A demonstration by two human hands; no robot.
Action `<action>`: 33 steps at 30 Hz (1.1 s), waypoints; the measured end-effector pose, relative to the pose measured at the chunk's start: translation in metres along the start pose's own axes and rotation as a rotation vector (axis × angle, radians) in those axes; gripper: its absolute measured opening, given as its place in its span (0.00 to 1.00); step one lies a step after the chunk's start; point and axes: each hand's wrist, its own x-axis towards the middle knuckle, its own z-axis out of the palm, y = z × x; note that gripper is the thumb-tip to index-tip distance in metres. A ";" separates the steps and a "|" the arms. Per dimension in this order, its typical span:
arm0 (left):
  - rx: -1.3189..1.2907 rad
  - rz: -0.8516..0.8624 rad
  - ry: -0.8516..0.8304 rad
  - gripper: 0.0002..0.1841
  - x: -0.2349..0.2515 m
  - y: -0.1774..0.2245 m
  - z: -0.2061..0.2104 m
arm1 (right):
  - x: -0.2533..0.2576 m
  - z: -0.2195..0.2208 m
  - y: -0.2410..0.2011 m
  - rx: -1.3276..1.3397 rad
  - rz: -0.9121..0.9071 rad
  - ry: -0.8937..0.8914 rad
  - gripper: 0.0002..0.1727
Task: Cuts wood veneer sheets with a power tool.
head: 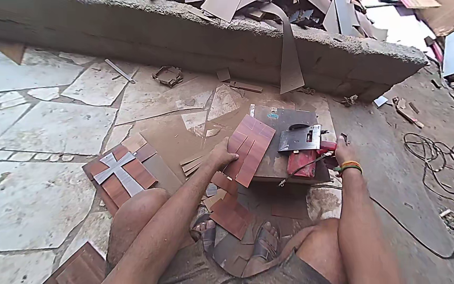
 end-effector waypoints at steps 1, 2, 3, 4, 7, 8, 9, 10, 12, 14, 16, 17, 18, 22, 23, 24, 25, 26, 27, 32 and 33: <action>0.009 -0.014 -0.001 0.50 0.000 0.001 0.000 | 0.000 -0.003 0.001 -0.048 -0.035 -0.006 0.45; 0.017 -0.028 0.001 0.52 0.000 0.002 0.001 | 0.000 -0.006 0.000 -0.097 -0.080 -0.018 0.45; 0.030 -0.044 0.005 0.55 -0.001 0.004 0.001 | -0.001 -0.010 -0.001 -0.128 -0.143 -0.029 0.43; 0.044 -0.060 0.014 0.58 -0.002 0.006 0.001 | 0.001 -0.011 0.000 -0.130 -0.223 -0.045 0.40; 0.068 -0.067 0.065 0.61 -0.004 0.009 0.005 | 0.010 -0.012 0.007 -0.108 -0.413 -0.187 0.28; 0.070 -0.043 0.078 0.58 -0.003 0.008 0.007 | 0.012 -0.015 0.008 -0.154 -0.434 -0.236 0.31; 0.079 -0.026 0.086 0.56 -0.003 0.006 0.008 | 0.014 -0.017 0.009 -0.208 -0.438 -0.257 0.33; 0.087 -0.014 0.087 0.55 -0.002 0.004 0.009 | 0.013 -0.017 0.009 -0.255 -0.430 -0.250 0.34; 0.110 0.007 0.081 0.55 0.001 0.002 0.006 | 0.008 -0.015 0.003 -0.348 -0.372 -0.173 0.33; 0.116 0.014 0.073 0.55 0.001 0.005 0.003 | 0.000 -0.015 -0.001 -0.416 -0.298 -0.117 0.32; 0.103 0.020 0.084 0.54 0.001 0.008 0.002 | -0.003 -0.018 0.003 -0.433 -0.244 -0.089 0.33; 0.107 0.030 0.092 0.55 0.001 0.010 0.003 | -0.005 -0.020 0.007 -0.439 -0.216 -0.084 0.33; 0.109 0.045 0.103 0.55 0.002 0.012 0.003 | -0.009 -0.023 0.010 -0.455 -0.184 -0.085 0.33; 0.151 0.106 0.079 0.54 0.006 0.028 -0.002 | -0.039 -0.029 0.015 -0.565 -0.096 -0.086 0.37; 0.180 0.116 0.053 0.54 0.010 0.033 -0.005 | -0.047 -0.028 0.014 -0.607 -0.095 -0.080 0.36; 0.211 0.133 0.025 0.54 0.015 0.036 -0.007 | -0.053 -0.025 0.013 -0.653 -0.102 -0.079 0.34; 0.244 0.157 -0.002 0.54 0.023 0.037 -0.008 | -0.058 -0.023 0.012 -0.695 -0.112 -0.076 0.31; 0.283 0.183 -0.033 0.54 0.031 0.038 -0.009 | -0.060 -0.022 0.012 -0.724 -0.119 -0.079 0.29; 0.329 0.205 -0.067 0.55 0.038 0.041 -0.012 | -0.060 -0.021 0.012 -0.742 -0.125 -0.086 0.28; 0.560 0.311 -0.243 0.53 0.073 0.062 -0.027 | -0.056 -0.017 0.010 -0.738 -0.116 -0.059 0.25; 0.587 0.322 -0.263 0.52 0.079 0.065 -0.030 | -0.056 -0.016 0.009 -0.731 -0.110 -0.048 0.25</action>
